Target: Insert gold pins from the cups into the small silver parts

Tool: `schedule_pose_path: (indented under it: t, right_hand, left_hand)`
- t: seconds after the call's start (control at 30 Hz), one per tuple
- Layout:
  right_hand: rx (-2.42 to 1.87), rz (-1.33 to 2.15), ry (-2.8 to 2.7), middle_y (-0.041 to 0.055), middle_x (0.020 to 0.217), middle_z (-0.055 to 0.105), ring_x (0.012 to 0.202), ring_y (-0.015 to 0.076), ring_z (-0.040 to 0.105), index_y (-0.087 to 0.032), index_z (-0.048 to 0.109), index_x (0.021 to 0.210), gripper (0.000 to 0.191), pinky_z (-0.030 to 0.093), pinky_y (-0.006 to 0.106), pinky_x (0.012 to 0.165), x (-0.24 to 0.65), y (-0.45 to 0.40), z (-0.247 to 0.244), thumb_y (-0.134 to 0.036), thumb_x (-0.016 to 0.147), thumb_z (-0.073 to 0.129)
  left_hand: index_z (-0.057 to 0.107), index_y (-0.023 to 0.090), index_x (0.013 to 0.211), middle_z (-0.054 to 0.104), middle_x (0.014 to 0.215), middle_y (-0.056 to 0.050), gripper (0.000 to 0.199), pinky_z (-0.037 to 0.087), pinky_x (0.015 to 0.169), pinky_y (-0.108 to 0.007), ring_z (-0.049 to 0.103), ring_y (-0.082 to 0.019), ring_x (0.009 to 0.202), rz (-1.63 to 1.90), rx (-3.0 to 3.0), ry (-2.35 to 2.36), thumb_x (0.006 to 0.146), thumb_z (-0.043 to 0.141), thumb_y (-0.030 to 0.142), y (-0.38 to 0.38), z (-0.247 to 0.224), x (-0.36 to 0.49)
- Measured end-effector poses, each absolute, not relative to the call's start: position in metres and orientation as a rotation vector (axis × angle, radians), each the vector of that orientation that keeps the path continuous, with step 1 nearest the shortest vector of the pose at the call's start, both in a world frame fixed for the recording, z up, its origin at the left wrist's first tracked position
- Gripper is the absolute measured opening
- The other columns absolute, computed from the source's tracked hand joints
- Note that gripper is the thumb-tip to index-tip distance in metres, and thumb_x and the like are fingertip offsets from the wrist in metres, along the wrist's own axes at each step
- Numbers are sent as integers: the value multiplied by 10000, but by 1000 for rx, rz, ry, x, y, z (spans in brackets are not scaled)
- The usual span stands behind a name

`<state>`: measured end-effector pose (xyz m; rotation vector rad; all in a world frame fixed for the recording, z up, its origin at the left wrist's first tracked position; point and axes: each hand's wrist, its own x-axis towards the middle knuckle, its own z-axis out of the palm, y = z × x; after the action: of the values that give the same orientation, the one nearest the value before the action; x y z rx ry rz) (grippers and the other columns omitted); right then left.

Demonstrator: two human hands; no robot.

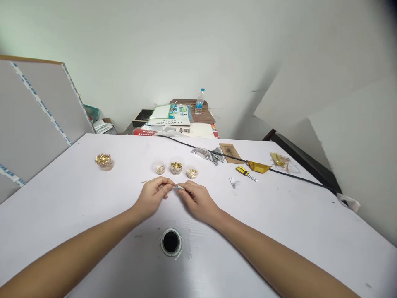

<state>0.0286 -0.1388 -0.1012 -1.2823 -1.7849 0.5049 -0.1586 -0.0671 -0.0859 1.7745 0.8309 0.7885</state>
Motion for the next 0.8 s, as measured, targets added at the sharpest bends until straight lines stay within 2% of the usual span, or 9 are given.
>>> schedule_pose_path:
  t: [0.1, 0.3, 0.8]
  right_hand:
    - [-1280, 498, -1799, 72, 885, 683, 808, 189, 617, -203, 689, 1060, 245, 487, 317, 752, 28, -138, -104, -298, 1021, 467]
    - [-1303, 494, -1806, 62, 849, 664, 790, 186, 616, -199, 680, 1050, 210, 482, 311, 742, 27, -138, -105, -277, 1004, 491]
    - [-1287, 552, -1822, 67, 896, 686, 840, 186, 629, -192, 676, 1036, 213, 484, 311, 780, 28, -136, -105, -263, 1014, 477]
  left_hand:
    - [697, 166, 945, 686, 836, -40, 230, 510, 661, -270, 598, -141, 685, 791, 1828, 856, 915, 592, 368, -69, -86, -158]
    - [708, 188, 909, 715, 926, -39, 180, 505, 829, -296, 648, -177, 885, 841, 1975, 825, 935, 581, 313, -69, -87, -159]
    - [746, 188, 880, 736, 935, -50, 180, 512, 800, -297, 671, -187, 883, 856, 1938, 849, 900, 628, 323, -67, -85, -157]
